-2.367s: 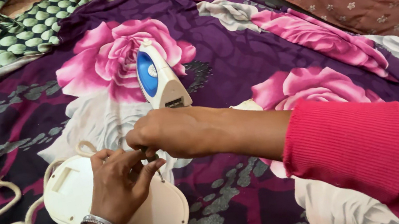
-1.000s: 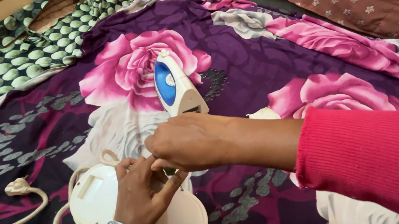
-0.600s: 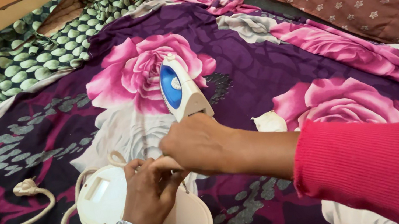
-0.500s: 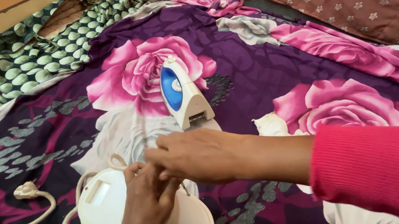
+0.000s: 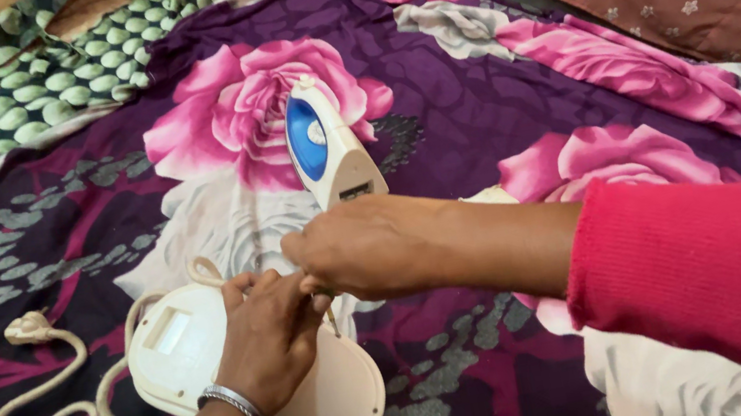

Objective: The person disassembles a white electric iron on a bed, removes the soleplate, and uses a screwdriver to unscrew screws from the base. They then reassemble the iron by replacing the soleplate and tightening the screws.

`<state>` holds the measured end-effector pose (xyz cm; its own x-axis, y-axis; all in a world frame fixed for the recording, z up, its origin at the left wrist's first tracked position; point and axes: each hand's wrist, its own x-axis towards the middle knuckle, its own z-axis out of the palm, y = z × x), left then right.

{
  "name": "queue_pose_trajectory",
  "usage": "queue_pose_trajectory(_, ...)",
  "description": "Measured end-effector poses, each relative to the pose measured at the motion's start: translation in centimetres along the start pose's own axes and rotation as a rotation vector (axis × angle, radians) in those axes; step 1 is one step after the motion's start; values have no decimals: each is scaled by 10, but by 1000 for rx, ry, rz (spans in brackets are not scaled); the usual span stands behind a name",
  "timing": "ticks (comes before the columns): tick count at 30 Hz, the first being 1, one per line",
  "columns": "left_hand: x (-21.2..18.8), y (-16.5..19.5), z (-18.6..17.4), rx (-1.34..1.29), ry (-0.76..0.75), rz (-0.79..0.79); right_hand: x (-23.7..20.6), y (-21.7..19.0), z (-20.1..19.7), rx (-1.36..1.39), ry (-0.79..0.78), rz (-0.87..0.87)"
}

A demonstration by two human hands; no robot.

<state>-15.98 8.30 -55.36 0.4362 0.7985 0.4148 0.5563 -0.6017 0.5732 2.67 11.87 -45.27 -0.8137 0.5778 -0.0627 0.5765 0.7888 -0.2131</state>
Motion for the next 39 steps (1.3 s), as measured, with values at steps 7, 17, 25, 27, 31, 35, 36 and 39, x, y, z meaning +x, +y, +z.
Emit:
queue_pose_trajectory(7, 1, 22, -15, -43, -89, -66, -11, -4, 4, -51, 109, 161)
queue_pose_trajectory(17, 5, 15, -1, 3, -14, -119, 1, -14, 6, -131, 67, 264)
queue_pose_trajectory(25, 4, 2, 7, 47, -32, -45, -28, -3, -3, 53, 193, -204)
queue_pose_trajectory(27, 4, 1, 8, 35, -42, -38, -24, 1, -1, 0, 176, -184)
queue_pose_trajectory(31, 6, 5, 4, 43, -62, -35, -14, 4, 7, -90, 181, -171)
queue_pose_trajectory(35, 6, 14, -4, 44, -106, -89, -15, 6, 10, 30, 134, -36)
queue_pose_trajectory(36, 6, 17, -6, 29, -115, -91, -16, 6, 11, 12, 149, -6)
queue_pose_trajectory(39, 8, 21, -7, 53, -142, -128, -17, 4, 13, -69, 193, 81)
